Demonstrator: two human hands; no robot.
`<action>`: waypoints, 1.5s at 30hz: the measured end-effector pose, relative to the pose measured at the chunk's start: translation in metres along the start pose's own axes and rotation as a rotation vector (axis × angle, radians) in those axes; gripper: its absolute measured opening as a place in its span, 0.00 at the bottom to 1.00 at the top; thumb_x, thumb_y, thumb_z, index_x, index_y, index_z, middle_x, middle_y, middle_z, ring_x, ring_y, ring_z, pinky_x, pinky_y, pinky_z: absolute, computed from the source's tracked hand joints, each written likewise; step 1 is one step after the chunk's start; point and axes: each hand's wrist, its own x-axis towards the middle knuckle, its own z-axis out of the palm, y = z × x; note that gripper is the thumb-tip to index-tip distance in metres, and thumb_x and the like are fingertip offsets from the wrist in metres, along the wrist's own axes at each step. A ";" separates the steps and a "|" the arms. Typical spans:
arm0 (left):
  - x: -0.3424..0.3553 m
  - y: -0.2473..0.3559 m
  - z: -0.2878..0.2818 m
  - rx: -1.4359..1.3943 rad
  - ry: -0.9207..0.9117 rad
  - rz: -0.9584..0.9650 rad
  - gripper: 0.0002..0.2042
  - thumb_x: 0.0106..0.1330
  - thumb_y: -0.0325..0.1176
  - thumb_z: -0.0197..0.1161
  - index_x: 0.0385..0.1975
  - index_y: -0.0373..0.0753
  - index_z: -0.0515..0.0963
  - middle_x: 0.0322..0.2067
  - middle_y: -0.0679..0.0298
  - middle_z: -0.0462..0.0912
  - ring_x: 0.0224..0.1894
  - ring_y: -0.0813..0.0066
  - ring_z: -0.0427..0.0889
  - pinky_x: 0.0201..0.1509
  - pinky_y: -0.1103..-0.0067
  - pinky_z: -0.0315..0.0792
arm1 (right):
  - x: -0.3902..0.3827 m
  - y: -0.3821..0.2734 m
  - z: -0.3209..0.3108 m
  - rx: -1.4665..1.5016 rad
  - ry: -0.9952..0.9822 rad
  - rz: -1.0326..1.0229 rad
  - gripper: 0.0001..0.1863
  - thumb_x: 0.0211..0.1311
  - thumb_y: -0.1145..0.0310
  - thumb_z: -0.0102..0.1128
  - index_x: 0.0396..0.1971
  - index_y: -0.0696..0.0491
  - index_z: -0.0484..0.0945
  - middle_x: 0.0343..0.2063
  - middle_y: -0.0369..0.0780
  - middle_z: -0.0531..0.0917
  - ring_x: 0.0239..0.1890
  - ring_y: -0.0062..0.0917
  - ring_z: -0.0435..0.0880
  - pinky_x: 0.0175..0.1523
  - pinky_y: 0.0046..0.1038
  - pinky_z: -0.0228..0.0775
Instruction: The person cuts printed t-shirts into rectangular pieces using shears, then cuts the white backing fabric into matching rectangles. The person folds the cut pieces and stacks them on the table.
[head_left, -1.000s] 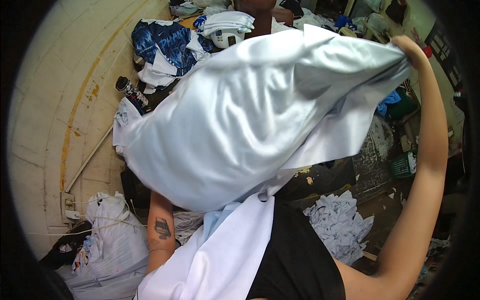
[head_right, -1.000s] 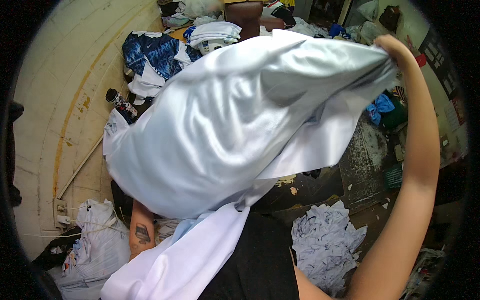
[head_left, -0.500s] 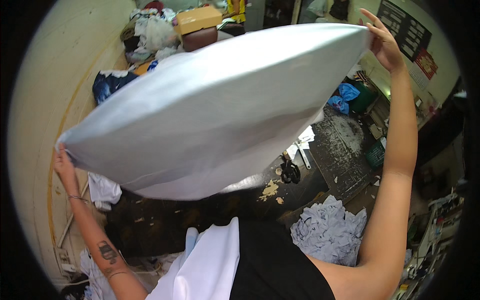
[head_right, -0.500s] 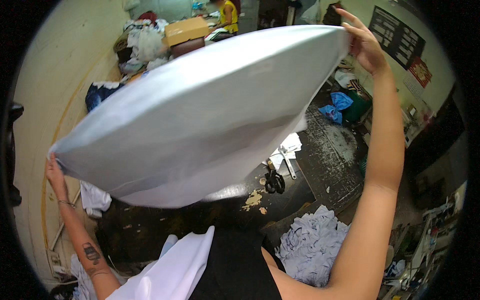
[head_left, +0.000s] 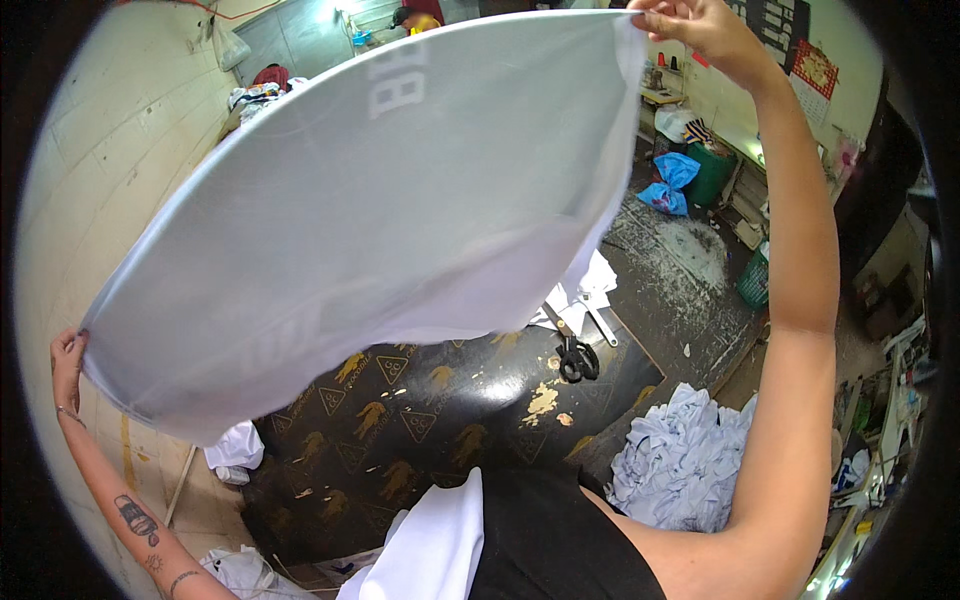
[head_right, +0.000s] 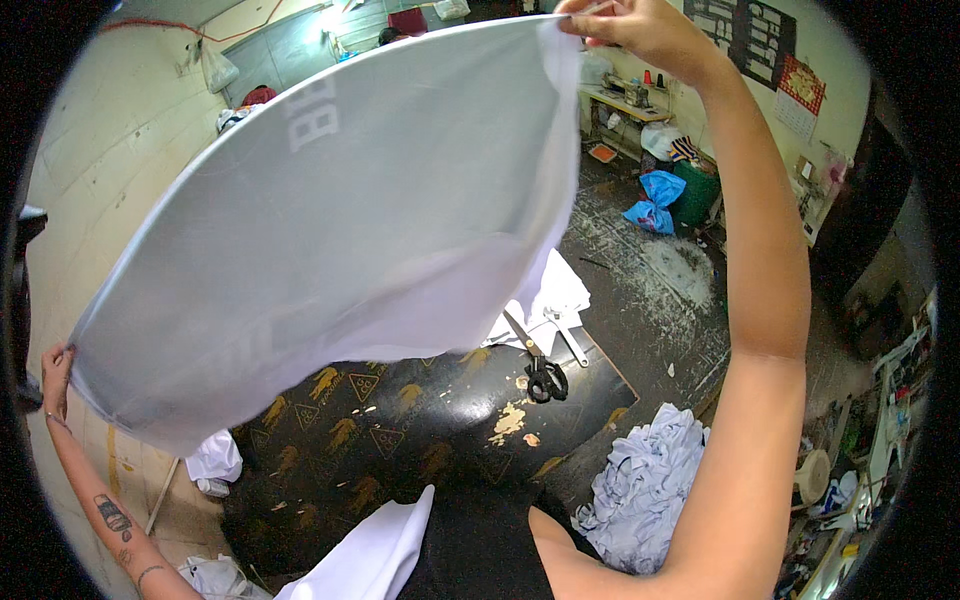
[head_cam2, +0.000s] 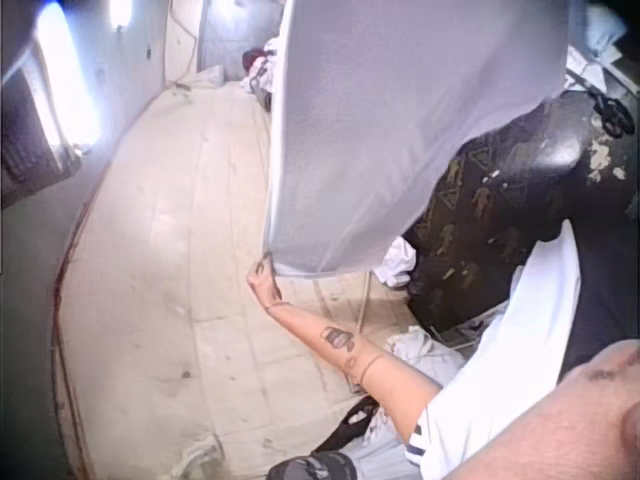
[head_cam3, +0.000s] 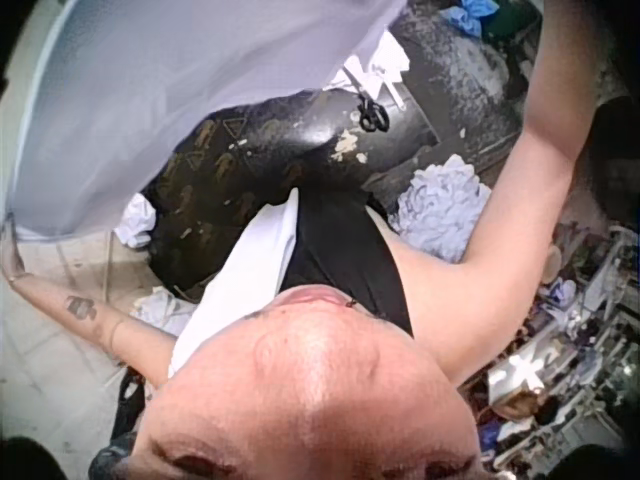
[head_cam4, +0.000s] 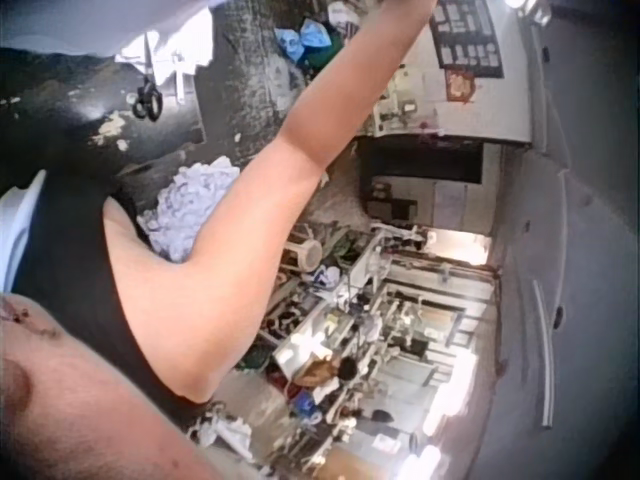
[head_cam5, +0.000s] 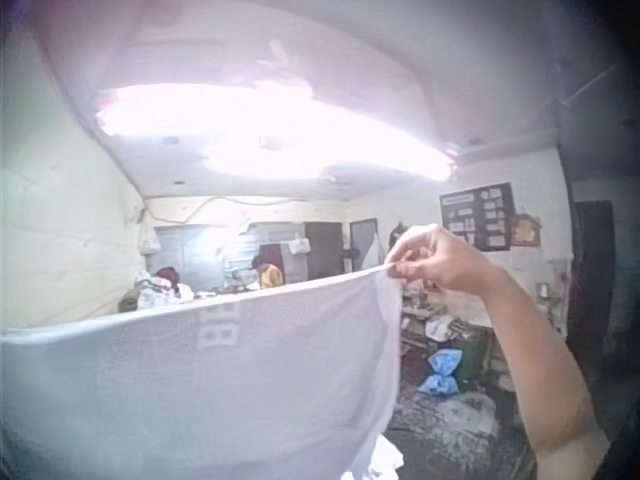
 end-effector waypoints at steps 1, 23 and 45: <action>0.002 -0.002 -0.004 -0.016 -0.060 0.026 0.30 0.75 0.45 0.66 0.70 0.33 0.70 0.63 0.59 0.77 0.56 0.75 0.78 0.57 0.78 0.71 | 0.002 -0.006 -0.001 -0.052 -0.008 -0.001 0.13 0.69 0.66 0.71 0.49 0.56 0.85 0.36 0.35 0.88 0.34 0.17 0.84 0.36 0.21 0.74; 0.008 0.020 -0.009 0.360 -0.168 0.441 0.10 0.64 0.23 0.65 0.44 0.37 0.76 0.42 0.67 0.79 0.47 0.73 0.77 0.55 0.75 0.73 | -0.002 -0.028 -0.040 -0.051 -0.025 -0.044 0.14 0.56 0.71 0.77 0.42 0.54 0.90 0.33 0.35 0.90 0.31 0.16 0.84 0.39 0.20 0.77; -0.125 -0.094 0.035 -0.146 0.156 0.244 0.12 0.79 0.29 0.59 0.56 0.33 0.84 0.48 0.67 0.86 0.51 0.78 0.81 0.60 0.81 0.72 | -0.077 0.109 0.074 0.105 -0.004 0.027 0.17 0.76 0.59 0.62 0.54 0.55 0.82 0.46 0.34 0.82 0.49 0.20 0.80 0.59 0.26 0.73</action>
